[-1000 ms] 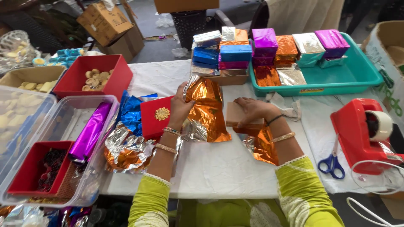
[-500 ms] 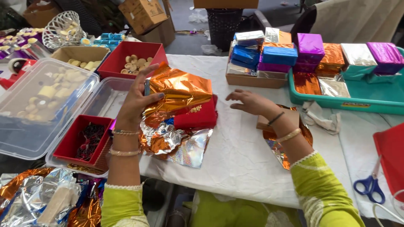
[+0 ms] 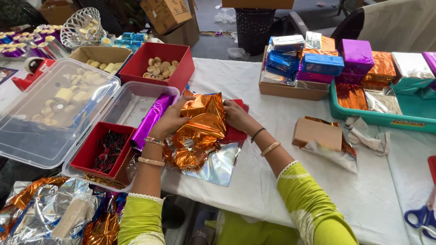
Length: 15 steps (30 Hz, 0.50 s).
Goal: The person places a small wooden box on the table, opens it, and inserts a small floral pouch. They then close the box and wrap it in orange metallic foil, folding the edges to cover the box completely.
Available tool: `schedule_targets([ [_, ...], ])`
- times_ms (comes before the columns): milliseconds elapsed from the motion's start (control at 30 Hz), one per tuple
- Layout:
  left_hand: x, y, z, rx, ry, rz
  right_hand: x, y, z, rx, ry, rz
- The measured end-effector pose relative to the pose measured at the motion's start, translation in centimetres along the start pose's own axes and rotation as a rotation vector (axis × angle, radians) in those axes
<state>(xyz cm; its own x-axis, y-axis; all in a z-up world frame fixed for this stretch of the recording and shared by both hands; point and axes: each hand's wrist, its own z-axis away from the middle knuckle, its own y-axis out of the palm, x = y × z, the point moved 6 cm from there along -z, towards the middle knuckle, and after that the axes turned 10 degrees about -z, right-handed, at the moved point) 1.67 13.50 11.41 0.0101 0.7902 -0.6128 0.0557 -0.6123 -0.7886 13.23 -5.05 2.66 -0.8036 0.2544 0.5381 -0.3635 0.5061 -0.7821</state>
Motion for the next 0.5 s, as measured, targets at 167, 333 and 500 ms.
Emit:
schedule_targets([
  [167, -2.1, -1.6, 1.3, -0.052, -0.280, -0.154, 0.7, -0.4, 0.5, -0.147, 0.004, -0.144],
  [333, -8.5, -4.5, 5.1, -0.109, 0.376, 0.205, 1.3, 0.0, 1.0, -0.130, -0.084, 0.029],
  [500, -8.1, -4.9, 5.4, 0.099, 0.362, 0.785, -4.0, 2.6, 1.7, -0.296, 0.001, -0.547],
])
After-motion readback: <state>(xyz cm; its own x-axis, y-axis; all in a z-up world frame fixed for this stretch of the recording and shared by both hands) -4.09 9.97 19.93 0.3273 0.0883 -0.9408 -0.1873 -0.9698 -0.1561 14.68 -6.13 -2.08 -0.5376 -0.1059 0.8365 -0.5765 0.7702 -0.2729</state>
